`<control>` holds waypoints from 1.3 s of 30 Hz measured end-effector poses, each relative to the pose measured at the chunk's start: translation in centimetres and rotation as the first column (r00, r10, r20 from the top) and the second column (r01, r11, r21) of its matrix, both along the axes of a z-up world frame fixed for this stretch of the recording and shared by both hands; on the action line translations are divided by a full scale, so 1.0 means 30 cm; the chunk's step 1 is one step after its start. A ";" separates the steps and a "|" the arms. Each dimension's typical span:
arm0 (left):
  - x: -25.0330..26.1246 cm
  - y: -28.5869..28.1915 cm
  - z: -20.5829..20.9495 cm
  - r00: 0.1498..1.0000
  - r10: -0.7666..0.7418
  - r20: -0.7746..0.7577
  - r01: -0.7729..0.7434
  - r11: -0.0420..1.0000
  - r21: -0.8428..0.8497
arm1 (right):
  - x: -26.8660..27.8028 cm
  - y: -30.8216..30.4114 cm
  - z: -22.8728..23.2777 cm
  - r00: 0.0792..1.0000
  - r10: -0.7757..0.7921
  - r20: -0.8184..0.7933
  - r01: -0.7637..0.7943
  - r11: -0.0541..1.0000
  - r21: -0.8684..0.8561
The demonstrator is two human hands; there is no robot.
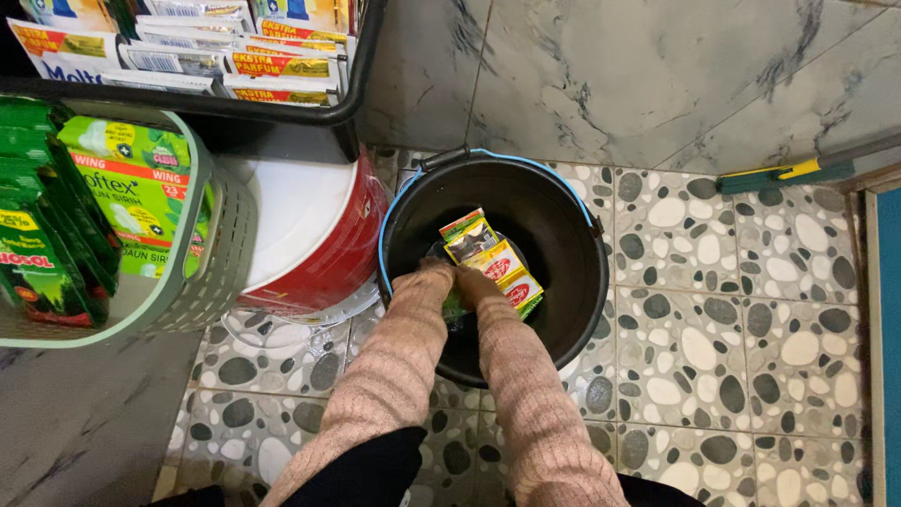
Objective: The person sits on the floor and organizes small detergent packets by picking them from a black bucket and placing them into a green basket and a black tray. The person handles packets of different brands and colors, stacking them neatly in the containers.
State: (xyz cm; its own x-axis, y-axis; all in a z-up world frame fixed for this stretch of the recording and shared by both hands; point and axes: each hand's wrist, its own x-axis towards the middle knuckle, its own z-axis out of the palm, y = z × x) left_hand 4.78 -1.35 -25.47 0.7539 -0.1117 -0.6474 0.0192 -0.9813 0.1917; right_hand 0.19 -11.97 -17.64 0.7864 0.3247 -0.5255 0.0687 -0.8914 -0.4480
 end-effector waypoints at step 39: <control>-0.066 0.073 0.657 0.862 0.393 -0.320 -0.308 -0.096 -0.947 | -0.007 -0.124 0.720 0.684 -0.694 -0.224 0.467 0.181 0.866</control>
